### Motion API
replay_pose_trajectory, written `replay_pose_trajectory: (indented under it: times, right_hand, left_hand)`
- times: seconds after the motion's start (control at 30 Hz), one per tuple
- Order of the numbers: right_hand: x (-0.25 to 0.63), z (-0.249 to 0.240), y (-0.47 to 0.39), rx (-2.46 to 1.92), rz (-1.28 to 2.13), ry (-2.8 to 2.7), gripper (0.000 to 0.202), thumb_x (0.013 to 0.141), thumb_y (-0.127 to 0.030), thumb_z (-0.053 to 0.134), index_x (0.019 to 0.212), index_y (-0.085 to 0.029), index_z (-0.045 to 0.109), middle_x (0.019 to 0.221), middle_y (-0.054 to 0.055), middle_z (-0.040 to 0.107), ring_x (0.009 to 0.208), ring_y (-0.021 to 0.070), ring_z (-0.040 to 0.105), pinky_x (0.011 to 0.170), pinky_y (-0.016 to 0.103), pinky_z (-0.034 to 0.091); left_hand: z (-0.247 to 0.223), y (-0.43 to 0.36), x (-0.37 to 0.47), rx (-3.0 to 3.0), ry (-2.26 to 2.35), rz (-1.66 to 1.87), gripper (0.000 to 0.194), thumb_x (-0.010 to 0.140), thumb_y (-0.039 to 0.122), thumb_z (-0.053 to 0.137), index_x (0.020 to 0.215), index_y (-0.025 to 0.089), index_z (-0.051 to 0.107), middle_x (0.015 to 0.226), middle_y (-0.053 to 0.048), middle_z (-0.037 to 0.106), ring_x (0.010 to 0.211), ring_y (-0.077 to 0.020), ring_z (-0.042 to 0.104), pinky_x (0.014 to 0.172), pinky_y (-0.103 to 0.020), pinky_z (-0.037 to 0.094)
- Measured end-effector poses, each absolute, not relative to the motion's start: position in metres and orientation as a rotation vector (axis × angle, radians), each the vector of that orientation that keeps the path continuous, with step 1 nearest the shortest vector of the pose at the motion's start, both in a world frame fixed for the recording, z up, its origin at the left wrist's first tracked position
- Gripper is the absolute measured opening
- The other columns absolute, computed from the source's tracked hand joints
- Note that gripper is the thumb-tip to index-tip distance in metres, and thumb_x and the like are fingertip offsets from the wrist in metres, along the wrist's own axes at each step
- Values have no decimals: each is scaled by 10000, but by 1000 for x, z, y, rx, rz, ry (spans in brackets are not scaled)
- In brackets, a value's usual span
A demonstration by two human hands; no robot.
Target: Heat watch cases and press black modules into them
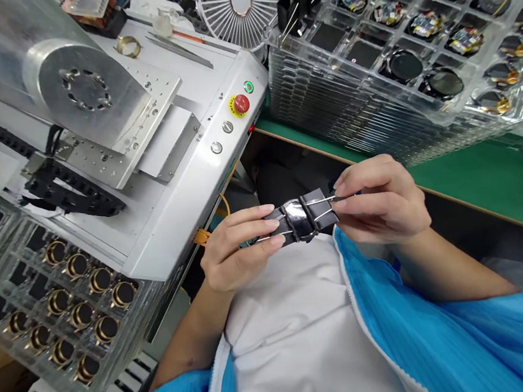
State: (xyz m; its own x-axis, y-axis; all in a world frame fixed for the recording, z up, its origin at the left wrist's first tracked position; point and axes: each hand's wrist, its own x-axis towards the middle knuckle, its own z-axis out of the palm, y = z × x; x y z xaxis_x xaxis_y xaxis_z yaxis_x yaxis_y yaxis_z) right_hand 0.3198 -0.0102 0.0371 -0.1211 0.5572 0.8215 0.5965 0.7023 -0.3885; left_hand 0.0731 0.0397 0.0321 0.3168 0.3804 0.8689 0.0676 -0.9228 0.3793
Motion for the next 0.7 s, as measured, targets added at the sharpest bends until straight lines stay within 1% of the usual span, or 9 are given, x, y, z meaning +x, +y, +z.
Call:
replay_pose_trajectory:
  times: [0.27, 0.4, 0.5, 0.57, 0.63, 0.7]
  right_hand:
    - [320, 36, -12, -844, -94, -1764, 169, 882, -130, 738, 916, -293, 707, 891, 32, 698, 736, 213, 664, 610, 358, 639]
    - [323, 33, -15, -882, -82, -1757, 186, 867, -162, 749, 922, -339, 728, 851, 24, 715, 705, 233, 664, 593, 394, 626]
    - [325, 29, -16, -921, -69, -1743, 229, 845, -176, 766, 948, -379, 740, 809, 13, 716, 670, 243, 663, 584, 417, 600]
    - [325, 27, -17, -955, -69, -1730, 216, 861, -214, 765, 974, -398, 745, 799, 9, 718, 662, 251, 664, 591, 431, 588]
    - [324, 27, -16, -963, -62, -1724, 197, 878, -241, 761, 984, -406, 749, 812, 9, 724, 676, 256, 664, 597, 436, 584]
    - [323, 29, -15, -933, -45, -1726, 211, 872, -209, 761, 979, -390, 754, 850, 12, 728, 712, 249, 665, 605, 423, 593]
  left_hand:
    - [35, 32, 67, 2366, 402, 1622, 60, 926, 114, 740, 895, 164, 733, 1008, -23, 795, 1117, -195, 800, 878, -282, 719]
    - [32, 31, 66, 2382, 448, 1606, 82, 919, 130, 753, 891, 205, 736, 1014, -6, 809, 1088, -198, 807, 816, -310, 734]
    - [30, 33, 67, 2383, 428, 1651, 110, 928, 144, 742, 857, 227, 730, 995, 9, 810, 1049, -195, 816, 764, -307, 738]
    - [29, 35, 69, 2379, 413, 1687, 112, 928, 148, 739, 856, 233, 730, 977, 12, 810, 1020, -193, 821, 737, -303, 738]
    - [28, 35, 69, 2380, 437, 1686, 110, 924, 151, 742, 875, 250, 735, 975, 19, 811, 1007, -194, 822, 723, -309, 739]
    - [28, 35, 68, 2383, 455, 1671, 122, 918, 146, 747, 890, 265, 738, 986, 27, 813, 1016, -196, 821, 729, -316, 740]
